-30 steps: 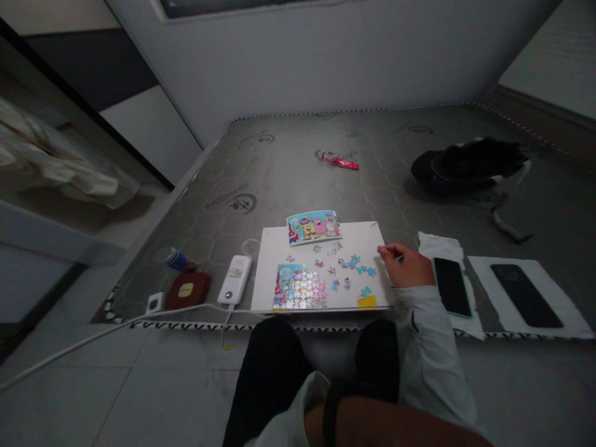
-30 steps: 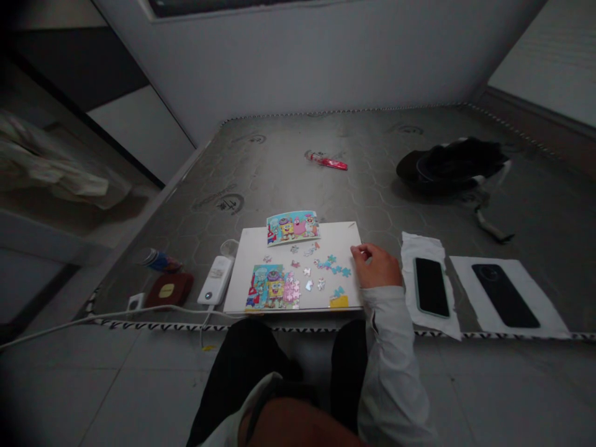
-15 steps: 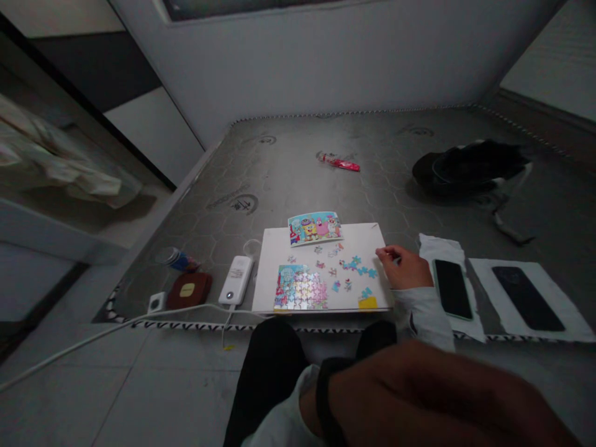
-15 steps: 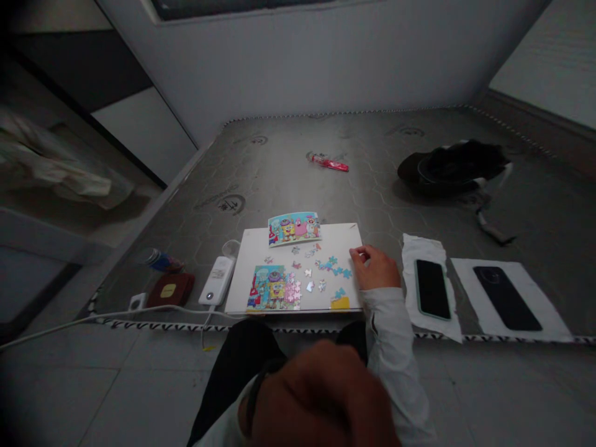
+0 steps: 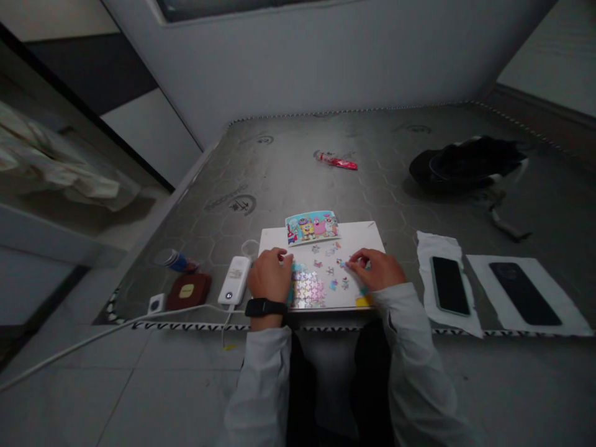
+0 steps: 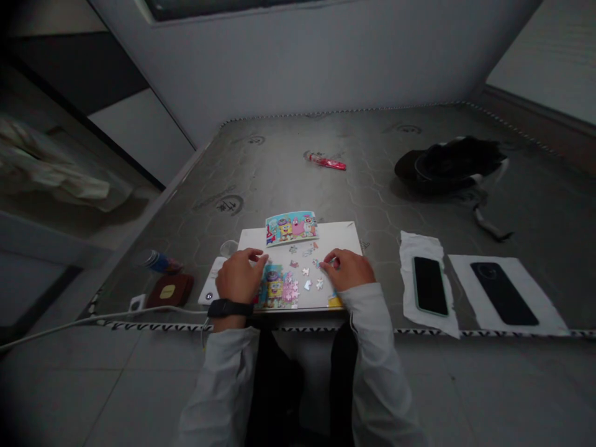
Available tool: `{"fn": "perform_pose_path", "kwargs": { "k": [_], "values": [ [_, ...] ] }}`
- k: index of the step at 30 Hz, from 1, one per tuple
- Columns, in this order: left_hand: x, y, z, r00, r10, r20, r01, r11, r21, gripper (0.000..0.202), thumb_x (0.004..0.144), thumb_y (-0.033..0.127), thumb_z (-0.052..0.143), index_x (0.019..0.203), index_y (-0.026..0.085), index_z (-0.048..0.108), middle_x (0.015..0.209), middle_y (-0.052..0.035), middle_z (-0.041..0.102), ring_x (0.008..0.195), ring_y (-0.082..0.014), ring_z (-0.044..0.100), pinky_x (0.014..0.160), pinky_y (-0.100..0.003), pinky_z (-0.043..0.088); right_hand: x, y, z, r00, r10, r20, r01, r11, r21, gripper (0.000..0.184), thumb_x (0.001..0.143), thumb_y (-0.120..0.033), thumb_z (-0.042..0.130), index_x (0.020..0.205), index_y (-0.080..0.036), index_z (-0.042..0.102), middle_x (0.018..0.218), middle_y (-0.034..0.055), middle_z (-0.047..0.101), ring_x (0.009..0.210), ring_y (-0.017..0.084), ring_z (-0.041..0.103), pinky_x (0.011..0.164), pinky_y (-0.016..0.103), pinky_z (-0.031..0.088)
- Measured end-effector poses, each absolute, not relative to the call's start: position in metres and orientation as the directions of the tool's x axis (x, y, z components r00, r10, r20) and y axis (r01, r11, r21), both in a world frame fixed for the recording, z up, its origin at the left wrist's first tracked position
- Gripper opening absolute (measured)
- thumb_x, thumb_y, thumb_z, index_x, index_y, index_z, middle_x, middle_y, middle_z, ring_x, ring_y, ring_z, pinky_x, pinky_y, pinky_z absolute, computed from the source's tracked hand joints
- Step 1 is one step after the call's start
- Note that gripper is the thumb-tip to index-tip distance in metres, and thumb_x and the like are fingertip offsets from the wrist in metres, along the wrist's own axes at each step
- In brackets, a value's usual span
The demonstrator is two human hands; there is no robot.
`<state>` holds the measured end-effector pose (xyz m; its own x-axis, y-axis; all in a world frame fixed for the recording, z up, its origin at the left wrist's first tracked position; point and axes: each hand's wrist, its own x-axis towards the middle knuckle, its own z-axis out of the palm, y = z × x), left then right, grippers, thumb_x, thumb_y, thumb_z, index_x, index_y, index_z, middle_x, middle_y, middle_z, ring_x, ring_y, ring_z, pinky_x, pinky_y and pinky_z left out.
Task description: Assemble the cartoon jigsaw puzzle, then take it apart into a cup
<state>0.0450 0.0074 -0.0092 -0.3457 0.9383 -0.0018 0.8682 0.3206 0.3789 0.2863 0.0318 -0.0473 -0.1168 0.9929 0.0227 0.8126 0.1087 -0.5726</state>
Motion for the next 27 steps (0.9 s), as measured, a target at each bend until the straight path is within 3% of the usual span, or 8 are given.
{"fn": "perform_pose_path", "kwargs": {
  "k": [9, 15, 27],
  "values": [
    [0.039, 0.014, -0.03, -0.361, 0.931, -0.049, 0.834, 0.346, 0.43, 0.023, 0.084, 0.041, 0.07, 0.099, 0.026, 0.075, 0.106, -0.0065, 0.075, 0.098, -0.0267, 0.067, 0.079, -0.036, 0.049, 0.261, 0.027, -0.053, -0.294, 0.945, -0.143, 0.813, 0.168, -0.558, 0.017, 0.069, -0.031, 0.083, 0.077, -0.024, 0.069, 0.067, -0.0055, 0.061, 0.063, 0.013, 0.054, 0.061, 0.027, 0.033],
    [0.042, 0.016, -0.034, -0.388, 0.921, -0.026, 0.827, 0.361, 0.432, 0.015, 0.082, 0.038, 0.073, 0.093, 0.03, 0.075, 0.104, -0.0017, 0.076, 0.097, -0.0251, 0.068, 0.076, -0.034, 0.048, 0.275, 0.032, -0.058, -0.222, 0.955, -0.197, 0.813, 0.07, -0.579, 0.02, 0.067, -0.033, 0.083, 0.079, -0.024, 0.071, 0.064, -0.0059, 0.06, 0.061, 0.012, 0.054, 0.059, 0.026, 0.034],
    [0.04, 0.021, -0.041, -0.403, 0.915, 0.002, 0.782, 0.343, 0.52, 0.022, 0.08, 0.03, 0.075, 0.102, 0.027, 0.074, 0.098, 0.001, 0.078, 0.094, -0.0216, 0.07, 0.076, -0.031, 0.048, 0.282, 0.032, -0.052, -0.106, 0.993, -0.061, 0.837, 0.056, -0.544, 0.022, 0.081, -0.045, 0.071, 0.08, -0.023, 0.071, 0.065, -0.0023, 0.06, 0.062, 0.014, 0.054, 0.059, 0.028, 0.032]
  ]
}}
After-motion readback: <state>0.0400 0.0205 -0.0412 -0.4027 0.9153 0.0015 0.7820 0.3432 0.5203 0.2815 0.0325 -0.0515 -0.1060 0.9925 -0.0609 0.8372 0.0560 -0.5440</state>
